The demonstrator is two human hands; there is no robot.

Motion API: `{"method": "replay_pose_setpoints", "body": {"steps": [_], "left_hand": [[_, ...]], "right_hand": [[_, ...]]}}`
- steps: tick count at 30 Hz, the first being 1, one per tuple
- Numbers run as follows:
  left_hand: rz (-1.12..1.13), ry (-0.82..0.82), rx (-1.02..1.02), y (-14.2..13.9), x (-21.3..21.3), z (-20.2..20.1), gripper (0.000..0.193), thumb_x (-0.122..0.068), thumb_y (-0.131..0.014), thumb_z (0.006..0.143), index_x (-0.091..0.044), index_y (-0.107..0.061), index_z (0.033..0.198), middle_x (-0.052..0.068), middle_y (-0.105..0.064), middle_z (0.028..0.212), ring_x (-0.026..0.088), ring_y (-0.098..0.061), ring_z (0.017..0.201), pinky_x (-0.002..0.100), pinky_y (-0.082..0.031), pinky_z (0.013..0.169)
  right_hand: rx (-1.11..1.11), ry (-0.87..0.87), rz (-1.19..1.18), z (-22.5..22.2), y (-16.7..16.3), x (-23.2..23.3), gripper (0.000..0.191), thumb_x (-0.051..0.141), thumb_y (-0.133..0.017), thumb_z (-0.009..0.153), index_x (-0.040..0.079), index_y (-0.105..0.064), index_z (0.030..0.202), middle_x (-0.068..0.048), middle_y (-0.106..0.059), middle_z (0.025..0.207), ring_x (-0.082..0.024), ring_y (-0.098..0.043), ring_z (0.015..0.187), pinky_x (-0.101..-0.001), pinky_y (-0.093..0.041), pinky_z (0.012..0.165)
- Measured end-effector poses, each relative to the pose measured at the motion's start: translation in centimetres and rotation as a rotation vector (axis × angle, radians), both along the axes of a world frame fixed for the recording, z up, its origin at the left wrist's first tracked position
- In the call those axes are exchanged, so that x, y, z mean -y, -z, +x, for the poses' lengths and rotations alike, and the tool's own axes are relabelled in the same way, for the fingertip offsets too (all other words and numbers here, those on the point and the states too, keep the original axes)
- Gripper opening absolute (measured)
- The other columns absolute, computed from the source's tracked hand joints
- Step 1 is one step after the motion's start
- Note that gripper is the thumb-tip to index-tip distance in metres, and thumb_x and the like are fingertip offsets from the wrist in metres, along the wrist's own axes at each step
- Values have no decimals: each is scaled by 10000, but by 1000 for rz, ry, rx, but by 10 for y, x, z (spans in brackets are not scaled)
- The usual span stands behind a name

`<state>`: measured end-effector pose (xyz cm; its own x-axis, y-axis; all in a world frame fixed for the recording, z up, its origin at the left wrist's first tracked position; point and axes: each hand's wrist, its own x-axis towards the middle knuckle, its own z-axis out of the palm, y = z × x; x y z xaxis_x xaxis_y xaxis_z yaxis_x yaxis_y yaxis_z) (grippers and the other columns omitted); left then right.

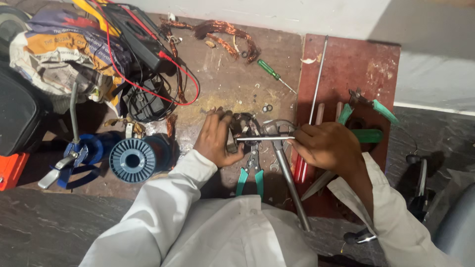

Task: The person uses a hammer and screwdriver to tap and adjust a cylindrical electrical component with copper windings on a cluttered workbench. They repeatedly strike the component while rotating it and occasionally use the screwdriver to pry or align parts.

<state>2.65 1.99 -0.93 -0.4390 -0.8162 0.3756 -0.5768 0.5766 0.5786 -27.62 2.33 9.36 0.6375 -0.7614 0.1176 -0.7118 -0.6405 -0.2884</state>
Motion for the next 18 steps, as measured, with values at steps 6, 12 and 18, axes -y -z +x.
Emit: {"method": "replay_pose_setpoints", "body": {"steps": [6,12,18], "left_hand": [[-32,-31,8,-4,4,-8,727,-306,-810,704,97,-531,1241,317,-539,1159,509,-554,1142,591,-438,1126],[-41,-41,16,-6,0,-3,732,-305,-810,704,93,-533,1252,300,-545,1172,493,-560,1123,546,-475,1054],[21,-74,-49,-10,-9,7,728,-286,-797,716,83,-537,1287,273,-549,1199,463,-576,1143,500,-506,1017]], "right_hand": [[71,-11,113,-7,4,24,228,230,-718,883,73,-664,727,-66,-595,649,-283,-619,564,-412,-487,532],[-57,5,89,1,-10,4,206,235,-701,895,65,-671,783,-84,-623,720,-288,-640,599,-417,-504,547],[-30,249,127,16,-35,-42,149,220,-670,901,79,-711,878,-88,-644,751,-311,-651,627,-432,-513,563]]}}
